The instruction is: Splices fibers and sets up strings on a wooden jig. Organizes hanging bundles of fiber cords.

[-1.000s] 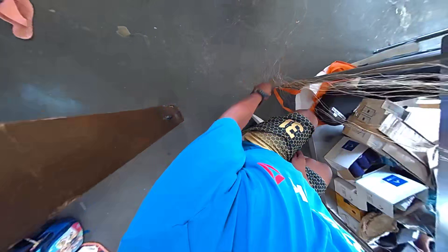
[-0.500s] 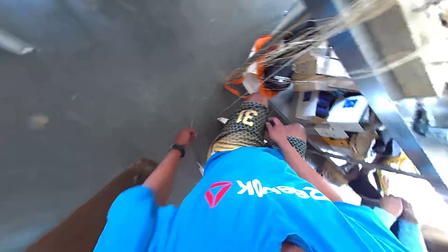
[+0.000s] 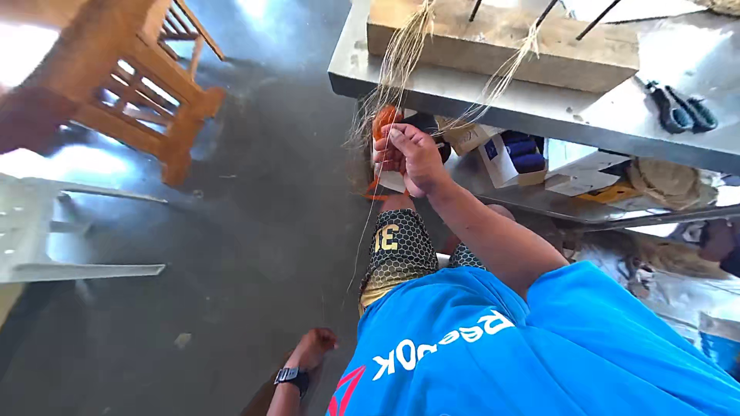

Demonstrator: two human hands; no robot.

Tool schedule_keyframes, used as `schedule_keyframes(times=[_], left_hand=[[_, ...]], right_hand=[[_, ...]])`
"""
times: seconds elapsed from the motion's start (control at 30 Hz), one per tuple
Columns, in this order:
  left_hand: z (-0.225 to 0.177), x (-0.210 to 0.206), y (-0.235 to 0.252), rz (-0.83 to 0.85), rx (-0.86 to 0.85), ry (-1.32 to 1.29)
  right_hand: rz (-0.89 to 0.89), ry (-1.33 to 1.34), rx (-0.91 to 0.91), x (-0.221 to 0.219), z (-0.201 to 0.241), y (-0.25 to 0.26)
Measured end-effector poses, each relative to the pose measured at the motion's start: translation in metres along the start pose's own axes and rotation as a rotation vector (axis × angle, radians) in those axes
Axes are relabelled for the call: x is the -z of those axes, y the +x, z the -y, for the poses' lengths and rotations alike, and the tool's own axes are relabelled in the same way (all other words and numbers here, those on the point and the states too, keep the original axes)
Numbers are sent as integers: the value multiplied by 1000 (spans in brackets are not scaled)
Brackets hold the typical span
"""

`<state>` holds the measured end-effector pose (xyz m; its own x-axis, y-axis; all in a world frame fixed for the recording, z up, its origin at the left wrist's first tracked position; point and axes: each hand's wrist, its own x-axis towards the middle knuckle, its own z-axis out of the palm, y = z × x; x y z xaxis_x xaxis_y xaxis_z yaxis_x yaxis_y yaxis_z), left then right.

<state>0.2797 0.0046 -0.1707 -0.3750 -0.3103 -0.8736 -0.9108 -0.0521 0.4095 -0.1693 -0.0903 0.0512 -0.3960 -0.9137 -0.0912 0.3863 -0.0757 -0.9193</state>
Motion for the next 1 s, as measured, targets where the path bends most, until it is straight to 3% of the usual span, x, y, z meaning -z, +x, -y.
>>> schedule_keyframes(times=[0.07, 0.13, 0.27, 0.33, 0.4, 0.5, 0.63, 0.7, 0.8, 0.9, 1.0], left_hand=[[-19, 36, -14, -62, -19, -1], [-64, 89, -43, -288, -89, 12], [-198, 171, -111, -862, -436, 80], [-260, 194, -135, -977, -641, 56], [-315, 207, -147, -930, -825, 0], [-401, 222, -143, -672, -956, -216], [-498, 243, -114, -387, -877, -340], [-537, 249, -103, -418, -825, -278], [-583, 258, -88, -606, -764, -38], [-610, 270, -72, -702, -645, 262], [-624, 270, -66, -706, -516, 360]], right_hand=[[-23, 110, -32, -3, 10, 0], [-40, 184, -55, -3, 20, -2], [30, 223, -10, 0, 39, -6], [65, 213, 40, 0, 48, -6], [86, 202, 62, -1, 58, -8], [138, 194, 63, 3, 65, -15], [183, 167, 43, 5, 56, -28], [171, 153, 19, 4, 53, -32], [129, 165, 14, 1, 49, -41], [156, 154, 6, 2, 45, -46], [193, 126, 4, 5, 48, -46]])
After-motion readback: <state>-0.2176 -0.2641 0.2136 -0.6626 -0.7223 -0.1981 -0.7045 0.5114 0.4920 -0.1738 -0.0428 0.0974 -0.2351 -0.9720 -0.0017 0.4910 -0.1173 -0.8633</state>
